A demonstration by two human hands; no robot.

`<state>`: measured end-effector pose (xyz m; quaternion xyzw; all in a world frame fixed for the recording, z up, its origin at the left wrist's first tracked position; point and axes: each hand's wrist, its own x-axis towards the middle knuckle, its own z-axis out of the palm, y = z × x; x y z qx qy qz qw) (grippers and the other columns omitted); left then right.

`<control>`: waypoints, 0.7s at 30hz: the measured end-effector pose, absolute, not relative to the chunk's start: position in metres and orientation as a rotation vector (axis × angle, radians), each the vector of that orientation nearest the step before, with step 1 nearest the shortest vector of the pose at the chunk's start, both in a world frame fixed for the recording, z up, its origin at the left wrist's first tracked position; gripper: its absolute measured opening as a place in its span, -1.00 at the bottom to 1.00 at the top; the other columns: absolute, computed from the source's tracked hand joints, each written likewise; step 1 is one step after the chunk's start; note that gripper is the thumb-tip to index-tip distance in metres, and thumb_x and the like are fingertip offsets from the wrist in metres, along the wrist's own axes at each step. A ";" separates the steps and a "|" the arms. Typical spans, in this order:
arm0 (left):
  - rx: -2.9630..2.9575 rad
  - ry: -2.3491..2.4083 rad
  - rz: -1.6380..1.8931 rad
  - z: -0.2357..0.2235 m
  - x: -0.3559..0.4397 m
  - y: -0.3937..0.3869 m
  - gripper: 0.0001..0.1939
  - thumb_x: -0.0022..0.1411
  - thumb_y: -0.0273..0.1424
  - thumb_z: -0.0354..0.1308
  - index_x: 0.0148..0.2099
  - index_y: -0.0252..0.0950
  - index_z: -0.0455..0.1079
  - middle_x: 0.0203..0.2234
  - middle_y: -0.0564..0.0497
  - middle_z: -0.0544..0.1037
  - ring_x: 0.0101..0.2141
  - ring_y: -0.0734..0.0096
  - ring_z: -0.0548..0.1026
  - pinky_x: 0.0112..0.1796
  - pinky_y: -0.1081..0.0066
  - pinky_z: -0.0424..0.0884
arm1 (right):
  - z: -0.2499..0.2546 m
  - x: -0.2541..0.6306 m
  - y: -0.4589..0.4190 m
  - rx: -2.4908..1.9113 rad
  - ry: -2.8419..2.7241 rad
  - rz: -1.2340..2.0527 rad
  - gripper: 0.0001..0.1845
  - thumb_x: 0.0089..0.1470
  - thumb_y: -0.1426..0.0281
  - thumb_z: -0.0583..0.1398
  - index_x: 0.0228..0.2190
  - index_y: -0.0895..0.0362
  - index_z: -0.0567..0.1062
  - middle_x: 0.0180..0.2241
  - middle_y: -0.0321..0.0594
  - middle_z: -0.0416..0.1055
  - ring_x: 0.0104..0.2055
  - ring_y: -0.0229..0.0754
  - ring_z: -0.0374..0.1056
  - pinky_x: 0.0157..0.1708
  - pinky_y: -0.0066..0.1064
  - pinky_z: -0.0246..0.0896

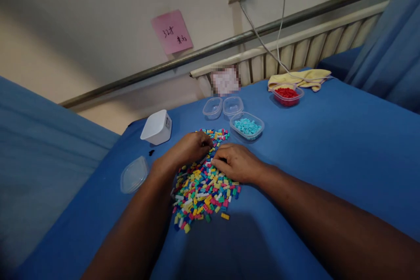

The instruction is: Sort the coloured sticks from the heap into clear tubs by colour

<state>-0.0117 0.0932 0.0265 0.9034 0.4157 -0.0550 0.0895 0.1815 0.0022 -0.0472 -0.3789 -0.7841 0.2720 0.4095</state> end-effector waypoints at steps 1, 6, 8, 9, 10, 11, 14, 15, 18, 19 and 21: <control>2.670 1.221 -0.188 0.029 -0.016 0.092 -0.75 0.29 -0.51 0.19 -0.11 -0.22 0.68 -0.19 -0.03 0.72 -0.23 0.24 0.62 -0.22 0.39 0.41 | -0.047 0.181 0.002 -0.955 -1.976 0.684 -0.75 0.38 0.41 0.25 -0.40 0.10 0.54 -0.37 -0.25 0.53 -0.27 -0.17 0.45 -0.18 -0.32 0.30; 2.624 1.342 -0.019 0.040 -0.022 0.090 -0.69 0.31 -0.55 0.16 -0.01 -0.28 0.66 -0.12 -0.08 0.72 -0.18 0.23 0.63 -0.16 0.39 0.44 | -0.048 0.182 0.001 -0.954 -1.971 0.683 -0.74 0.39 0.39 0.24 -0.40 0.10 0.54 -0.36 -0.24 0.54 -0.27 -0.17 0.45 -0.18 -0.31 0.30; 2.642 1.344 0.002 0.040 -0.018 0.091 -0.63 0.33 -0.56 0.13 0.07 -0.27 0.66 -0.02 -0.11 0.71 -0.09 0.19 0.64 -0.08 0.37 0.46 | -0.049 0.182 0.001 -0.953 -1.967 0.683 -0.75 0.39 0.39 0.24 -0.39 0.10 0.56 -0.36 -0.25 0.54 -0.26 -0.17 0.45 -0.18 -0.31 0.29; 2.651 1.336 -0.013 0.038 -0.016 0.090 -0.61 0.34 -0.55 0.12 0.10 -0.26 0.65 0.00 -0.12 0.70 -0.06 0.18 0.64 -0.05 0.36 0.46 | -0.049 0.182 0.001 -0.953 -1.965 0.684 -0.76 0.39 0.38 0.24 -0.38 0.10 0.56 -0.36 -0.25 0.54 -0.26 -0.17 0.45 -0.19 -0.31 0.29; 2.659 1.328 -0.042 0.037 -0.013 0.090 -0.61 0.34 -0.54 0.13 0.11 -0.25 0.65 0.00 -0.12 0.70 -0.06 0.17 0.64 -0.05 0.36 0.46 | -0.050 0.182 0.001 -0.953 -1.963 0.684 -0.76 0.39 0.38 0.24 -0.37 0.10 0.57 -0.36 -0.25 0.54 -0.26 -0.17 0.45 -0.19 -0.31 0.29; 2.670 1.322 -0.081 0.035 -0.010 0.090 -0.62 0.33 -0.53 0.15 0.11 -0.24 0.65 -0.01 -0.12 0.70 -0.08 0.16 0.64 -0.07 0.36 0.46 | -0.050 0.182 0.002 -0.954 -1.963 0.685 -0.76 0.39 0.38 0.25 -0.37 0.10 0.57 -0.36 -0.25 0.54 -0.26 -0.18 0.45 -0.19 -0.31 0.29; 2.712 1.330 -0.222 0.032 -0.004 0.088 -0.66 0.32 -0.48 0.18 0.08 -0.22 0.66 -0.05 -0.12 0.70 -0.14 0.14 0.64 -0.19 0.35 0.44 | -0.051 0.181 0.003 -0.953 -1.966 0.691 -0.74 0.39 0.38 0.24 -0.39 0.10 0.55 -0.36 -0.25 0.53 -0.26 -0.18 0.44 -0.19 -0.32 0.29; 2.723 1.347 -0.259 0.031 -0.003 0.087 -0.67 0.33 -0.47 0.18 0.06 -0.22 0.65 -0.06 -0.13 0.70 -0.14 0.13 0.64 -0.22 0.35 0.43 | -0.051 0.181 0.003 -0.949 -1.966 0.692 -0.74 0.39 0.38 0.24 -0.40 0.10 0.55 -0.36 -0.24 0.53 -0.26 -0.18 0.44 -0.19 -0.32 0.29; 2.737 1.403 -0.297 0.029 -0.002 0.087 -0.68 0.32 -0.46 0.16 0.04 -0.20 0.64 -0.06 -0.12 0.70 -0.13 0.09 0.63 -0.26 0.32 0.39 | -0.052 0.182 0.004 -0.939 -1.970 0.692 -0.75 0.39 0.38 0.24 -0.39 0.10 0.55 -0.35 -0.24 0.53 -0.26 -0.18 0.45 -0.17 -0.32 0.29; 2.739 1.410 -0.295 0.029 -0.002 0.087 -0.69 0.32 -0.45 0.16 0.04 -0.20 0.63 -0.08 -0.11 0.70 -0.14 0.09 0.63 -0.27 0.32 0.38 | -0.052 0.182 0.004 -0.939 -1.973 0.692 -0.76 0.39 0.38 0.24 -0.38 0.10 0.55 -0.34 -0.24 0.54 -0.25 -0.18 0.45 -0.17 -0.32 0.30; 2.750 1.415 -0.297 0.029 -0.003 0.086 -0.71 0.33 -0.44 0.15 0.02 -0.21 0.61 -0.11 -0.11 0.70 -0.17 0.11 0.63 -0.30 0.31 0.35 | -0.053 0.182 0.004 -0.942 -1.979 0.690 -0.77 0.39 0.38 0.25 -0.37 0.10 0.55 -0.34 -0.24 0.54 -0.25 -0.17 0.45 -0.16 -0.31 0.30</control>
